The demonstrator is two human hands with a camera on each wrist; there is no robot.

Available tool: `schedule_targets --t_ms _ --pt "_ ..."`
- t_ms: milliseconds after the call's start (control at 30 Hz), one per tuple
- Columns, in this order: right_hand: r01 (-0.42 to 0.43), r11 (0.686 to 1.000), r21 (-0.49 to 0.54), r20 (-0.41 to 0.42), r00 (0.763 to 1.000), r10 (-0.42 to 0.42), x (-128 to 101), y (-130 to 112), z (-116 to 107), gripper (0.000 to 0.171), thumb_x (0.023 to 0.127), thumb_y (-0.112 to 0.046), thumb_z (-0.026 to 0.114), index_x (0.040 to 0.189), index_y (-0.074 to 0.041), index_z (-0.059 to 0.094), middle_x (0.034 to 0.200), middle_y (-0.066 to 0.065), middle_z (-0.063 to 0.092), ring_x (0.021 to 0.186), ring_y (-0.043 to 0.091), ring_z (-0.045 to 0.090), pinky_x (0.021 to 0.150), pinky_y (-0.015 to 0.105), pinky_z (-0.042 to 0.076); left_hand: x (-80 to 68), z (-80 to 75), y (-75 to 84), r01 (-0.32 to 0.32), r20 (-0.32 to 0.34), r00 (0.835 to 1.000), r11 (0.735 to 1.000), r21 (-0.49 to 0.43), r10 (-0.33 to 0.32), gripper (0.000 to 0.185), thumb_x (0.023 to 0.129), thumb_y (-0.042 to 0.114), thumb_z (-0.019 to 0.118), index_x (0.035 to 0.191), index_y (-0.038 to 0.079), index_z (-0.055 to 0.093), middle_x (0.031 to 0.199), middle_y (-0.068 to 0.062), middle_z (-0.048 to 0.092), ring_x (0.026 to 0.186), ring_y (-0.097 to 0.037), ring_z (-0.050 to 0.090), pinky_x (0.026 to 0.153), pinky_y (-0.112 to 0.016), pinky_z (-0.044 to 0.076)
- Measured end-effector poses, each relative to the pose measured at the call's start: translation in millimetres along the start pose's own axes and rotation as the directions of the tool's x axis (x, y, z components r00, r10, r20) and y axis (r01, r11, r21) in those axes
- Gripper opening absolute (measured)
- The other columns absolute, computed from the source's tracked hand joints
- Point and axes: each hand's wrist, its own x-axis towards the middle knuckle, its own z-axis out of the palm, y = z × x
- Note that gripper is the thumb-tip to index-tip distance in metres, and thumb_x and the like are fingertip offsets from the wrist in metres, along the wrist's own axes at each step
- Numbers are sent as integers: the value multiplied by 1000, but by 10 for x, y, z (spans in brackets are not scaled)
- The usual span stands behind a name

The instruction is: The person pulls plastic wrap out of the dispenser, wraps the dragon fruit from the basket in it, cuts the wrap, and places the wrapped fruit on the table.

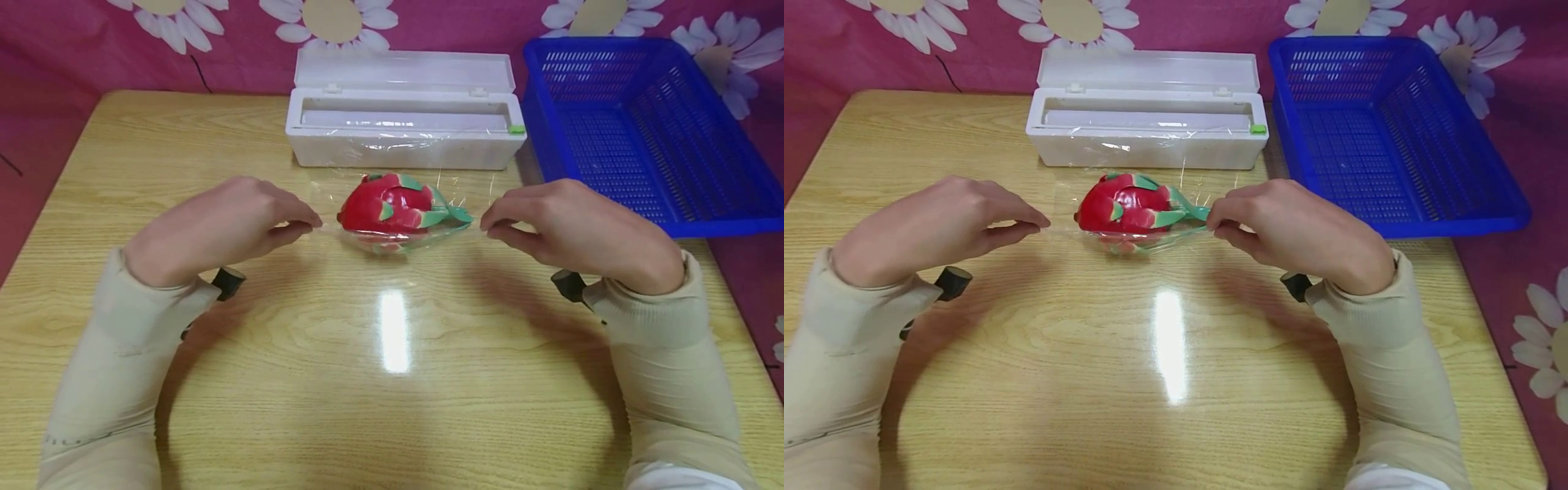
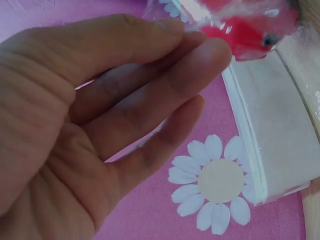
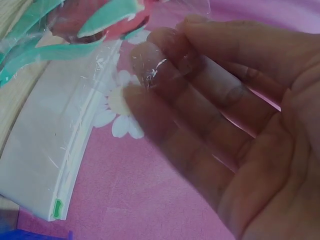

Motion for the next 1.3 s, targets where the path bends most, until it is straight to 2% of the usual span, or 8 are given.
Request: schedule_targets --t_ms 200,300,433,567,700,833,1000,1300 --pt "-5 1000 -3 4 1000 5 9 5 1 22 85 -1 81 102 -14 77 95 -5 79 78 4 68 70 33 62 17 18 26 -2 -2 1000 1000 12 2 23 93 19 78 113 9 78 106 -4 81 95 -19 77 86 -41 64" --pt "1 1000 -7 -3 1000 -1 12 8 4 22 85 -1 81 102 -14 77 94 -6 78 77 3 67 69 33 61 61 57 47 49 74 996 999 -22 -48 46 89 37 81 125 8 74 117 -7 79 105 -23 76 94 -44 62" --pt "3 1000 -7 -8 1000 -3 5 22 12 22 85 -1 81 102 -15 77 94 -7 78 78 3 67 70 33 61 119 141 70 88 183 980 995 -54 -77 68 76 53 87 128 11 72 120 -4 77 107 -20 74 95 -42 62" --pt "-2 1000 2 1 1000 2 4 38 4 23 84 -2 82 102 -16 77 94 -6 78 78 6 68 71 35 62 148 194 81 93 232 970 994 -62 -76 49 83 34 87 128 19 72 118 1 77 106 -16 74 93 -39 62" --pt "-7 1000 15 8 1000 7 5 52 -1 25 83 -1 82 102 -16 77 94 -5 79 78 9 70 71 36 62 144 171 77 82 192 979 996 -43 -73 32 90 9 79 121 18 76 113 1 78 101 -15 74 91 -38 63" --pt "-26 999 26 17 1000 26 6 60 -4 27 82 -1 84 101 -18 77 93 -6 78 77 9 70 69 35 62 116 120 64 60 139 989 998 -18 -57 18 90 2 76 107 11 76 100 0 78 86 -12 69 84 -34 63" --pt "-51 998 29 25 998 50 6 63 -6 27 82 -2 84 101 -20 77 93 -7 78 76 9 70 69 33 62 73 71 58 68 119 991 997 -32 -64 19 93 2 74 108 12 77 103 0 78 88 -11 69 85 -35 63" --pt "-18 1000 24 -16 1000 19 -10 87 -3 28 81 2 83 100 -17 78 92 -5 79 76 9 71 68 33 62 65 66 59 91 163 983 996 0 -89 23 92 -2 69 110 10 76 97 1 73 77 -10 58 72 -28 53"
